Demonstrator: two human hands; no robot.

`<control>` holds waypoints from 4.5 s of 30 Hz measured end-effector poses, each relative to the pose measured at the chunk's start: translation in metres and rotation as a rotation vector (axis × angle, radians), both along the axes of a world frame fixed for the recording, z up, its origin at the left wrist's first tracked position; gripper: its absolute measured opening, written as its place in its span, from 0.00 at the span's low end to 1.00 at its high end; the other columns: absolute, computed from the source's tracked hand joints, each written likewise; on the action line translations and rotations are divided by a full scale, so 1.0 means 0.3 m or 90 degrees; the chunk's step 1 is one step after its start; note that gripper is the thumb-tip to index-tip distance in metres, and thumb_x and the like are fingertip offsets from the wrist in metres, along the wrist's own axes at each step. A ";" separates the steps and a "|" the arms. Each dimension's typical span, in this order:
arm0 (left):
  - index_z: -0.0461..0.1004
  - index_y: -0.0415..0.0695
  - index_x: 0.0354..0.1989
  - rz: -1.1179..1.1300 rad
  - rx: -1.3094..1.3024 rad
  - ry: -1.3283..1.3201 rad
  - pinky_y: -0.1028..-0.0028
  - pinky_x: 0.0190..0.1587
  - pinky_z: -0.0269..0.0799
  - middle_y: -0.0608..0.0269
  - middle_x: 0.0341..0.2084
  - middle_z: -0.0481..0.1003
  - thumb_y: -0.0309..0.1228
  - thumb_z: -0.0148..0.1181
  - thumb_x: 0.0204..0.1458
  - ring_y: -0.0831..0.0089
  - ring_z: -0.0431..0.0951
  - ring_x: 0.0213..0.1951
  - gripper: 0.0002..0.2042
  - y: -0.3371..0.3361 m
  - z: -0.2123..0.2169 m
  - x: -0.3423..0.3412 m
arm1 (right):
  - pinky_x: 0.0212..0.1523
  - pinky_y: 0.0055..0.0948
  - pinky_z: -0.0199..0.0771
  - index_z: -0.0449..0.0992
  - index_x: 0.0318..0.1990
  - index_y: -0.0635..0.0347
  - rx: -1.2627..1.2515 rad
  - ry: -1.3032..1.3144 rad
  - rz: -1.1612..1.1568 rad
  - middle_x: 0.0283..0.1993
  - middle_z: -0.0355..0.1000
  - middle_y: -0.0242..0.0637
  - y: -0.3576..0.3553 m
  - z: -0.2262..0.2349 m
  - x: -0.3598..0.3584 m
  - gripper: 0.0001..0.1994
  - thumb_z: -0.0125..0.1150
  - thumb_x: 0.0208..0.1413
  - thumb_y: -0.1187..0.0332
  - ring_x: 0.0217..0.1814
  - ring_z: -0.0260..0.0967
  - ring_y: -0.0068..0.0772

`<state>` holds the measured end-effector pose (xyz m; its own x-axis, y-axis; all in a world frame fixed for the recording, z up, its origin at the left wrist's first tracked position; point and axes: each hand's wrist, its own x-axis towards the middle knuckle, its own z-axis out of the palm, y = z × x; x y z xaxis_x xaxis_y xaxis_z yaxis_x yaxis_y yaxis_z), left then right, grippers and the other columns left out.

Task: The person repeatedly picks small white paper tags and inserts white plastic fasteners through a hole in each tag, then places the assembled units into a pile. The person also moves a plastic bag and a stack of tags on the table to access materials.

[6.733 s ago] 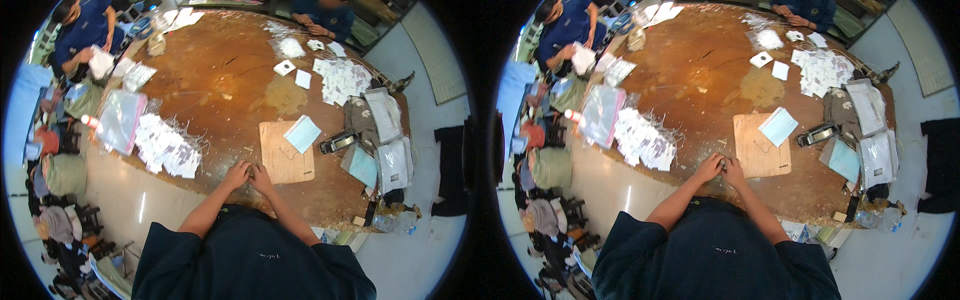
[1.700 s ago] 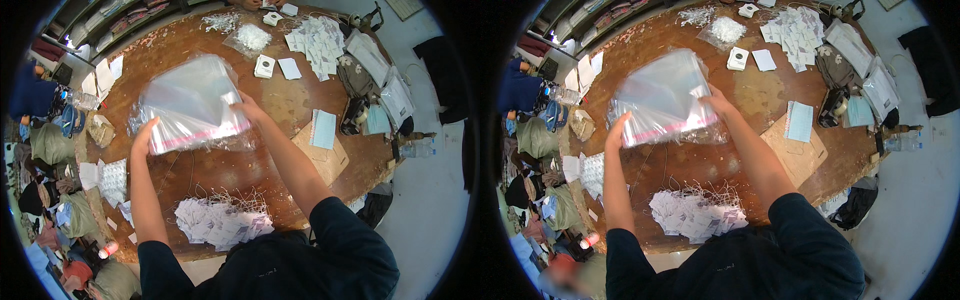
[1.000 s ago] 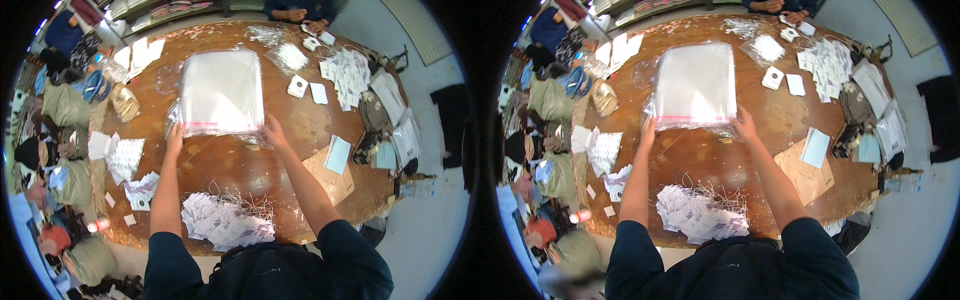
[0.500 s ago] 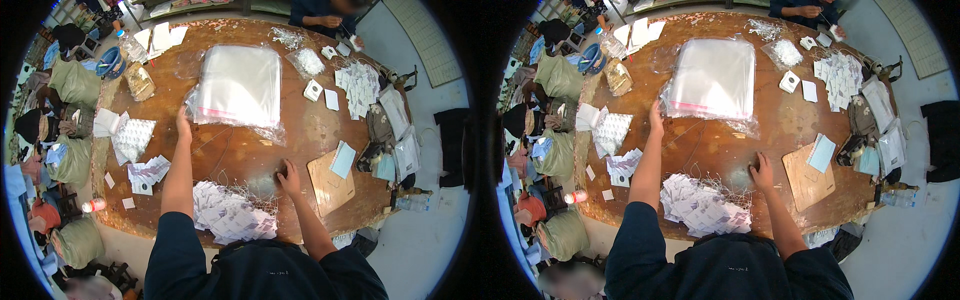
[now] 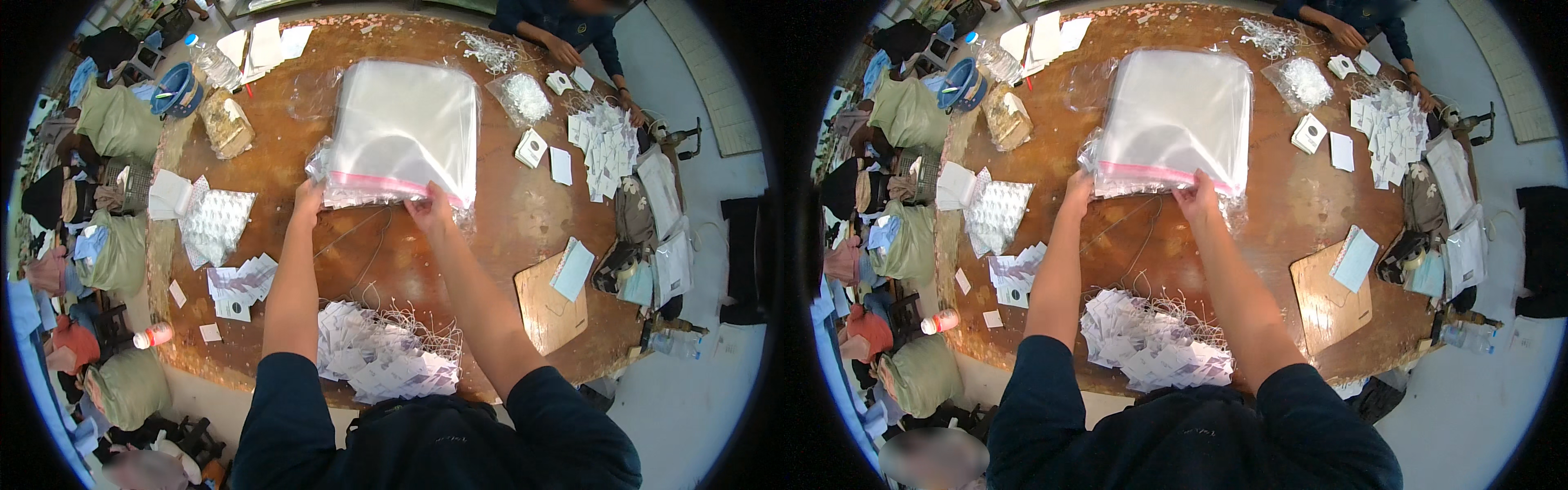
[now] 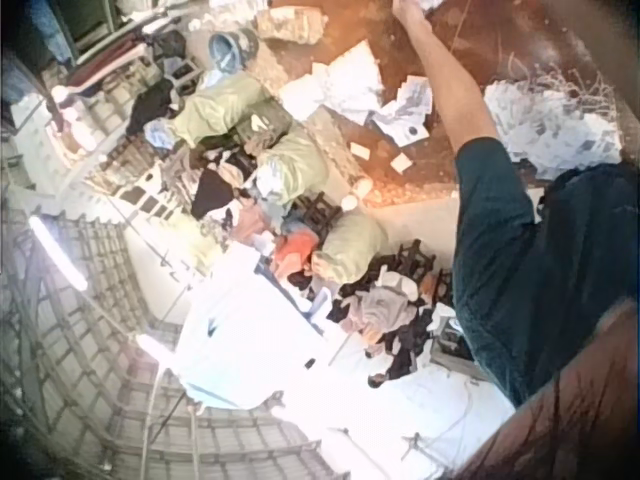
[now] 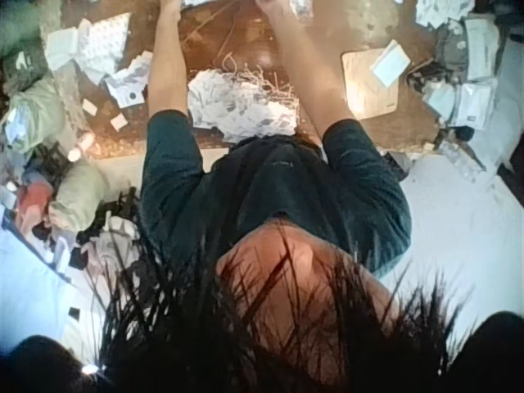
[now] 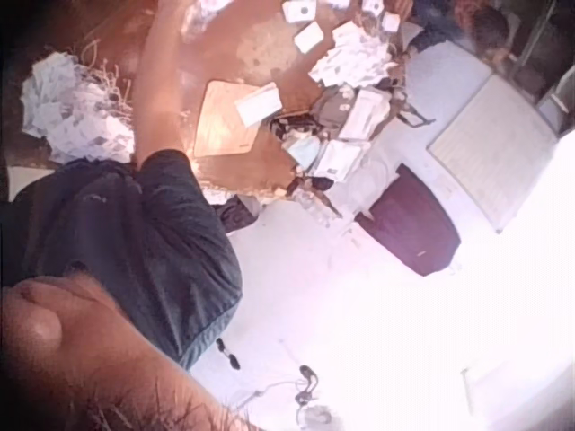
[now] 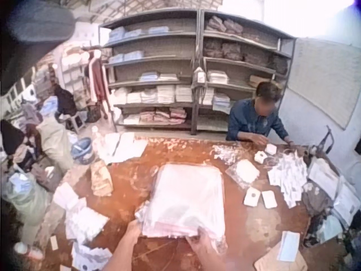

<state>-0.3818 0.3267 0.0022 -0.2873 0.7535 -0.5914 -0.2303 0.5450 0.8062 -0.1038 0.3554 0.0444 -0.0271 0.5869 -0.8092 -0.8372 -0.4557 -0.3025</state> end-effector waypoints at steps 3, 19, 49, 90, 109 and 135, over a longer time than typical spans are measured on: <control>0.66 0.38 0.61 0.112 -0.029 0.000 0.73 0.45 0.73 0.61 0.46 0.76 0.34 0.61 0.58 0.71 0.77 0.44 0.24 -0.147 0.048 -0.015 | 0.62 0.50 0.67 0.66 0.48 0.60 0.013 -0.041 0.014 0.49 0.61 0.42 0.062 0.017 0.011 0.14 0.56 0.60 0.63 0.52 0.62 0.41; 0.67 0.36 0.55 0.237 0.210 -0.181 0.73 0.46 0.74 0.60 0.46 0.75 0.30 0.60 0.59 0.73 0.77 0.44 0.18 -0.705 0.191 -0.019 | 0.52 0.34 0.68 0.61 0.66 0.55 0.241 -0.250 0.372 0.58 0.68 0.37 -0.552 -0.005 0.189 0.31 0.53 0.63 0.45 0.54 0.65 0.31; 0.66 0.39 0.58 0.522 0.079 0.024 0.70 0.50 0.71 0.62 0.48 0.74 0.38 0.60 0.59 0.72 0.74 0.47 0.23 -2.180 0.229 -0.780 | 0.57 0.44 0.66 0.69 0.58 0.58 0.941 -0.998 0.737 0.58 0.69 0.44 -0.926 0.138 -0.411 0.26 0.63 0.49 0.73 0.60 0.64 0.50; 0.59 0.36 0.63 0.088 0.077 0.686 0.52 0.64 0.57 0.41 0.63 0.58 0.44 0.62 0.53 0.43 0.58 0.64 0.34 -1.144 0.025 -0.667 | 0.52 0.43 0.65 0.76 0.44 0.47 0.802 -0.739 1.331 0.40 0.77 0.38 -0.491 0.066 -1.059 0.20 0.67 0.41 0.57 0.49 0.73 0.44; 0.61 0.33 0.55 0.044 -0.259 0.575 0.55 0.55 0.65 0.43 0.50 0.63 0.53 0.80 0.23 0.46 0.68 0.51 0.51 -1.121 0.090 -0.637 | 0.58 0.40 0.70 0.76 0.50 0.69 0.669 -0.782 1.376 0.58 0.68 0.54 -0.540 -0.089 -1.344 0.42 0.73 0.31 0.42 0.63 0.64 0.50; 0.67 0.40 0.54 -0.045 0.019 0.431 0.60 0.52 0.69 0.49 0.47 0.73 0.36 0.77 0.34 0.51 0.74 0.50 0.36 -1.219 0.161 -0.606 | 0.52 0.34 0.72 0.73 0.54 0.59 0.489 -0.420 0.961 0.48 0.77 0.39 -0.667 0.031 -0.953 0.30 0.77 0.41 0.62 0.49 0.74 0.34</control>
<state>-0.5635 -0.0389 0.0505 -0.5356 0.7974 -0.2780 0.3656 0.5157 0.7748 -0.3896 0.1554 0.0536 -0.6530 0.5714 -0.4971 0.4461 -0.2403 -0.8621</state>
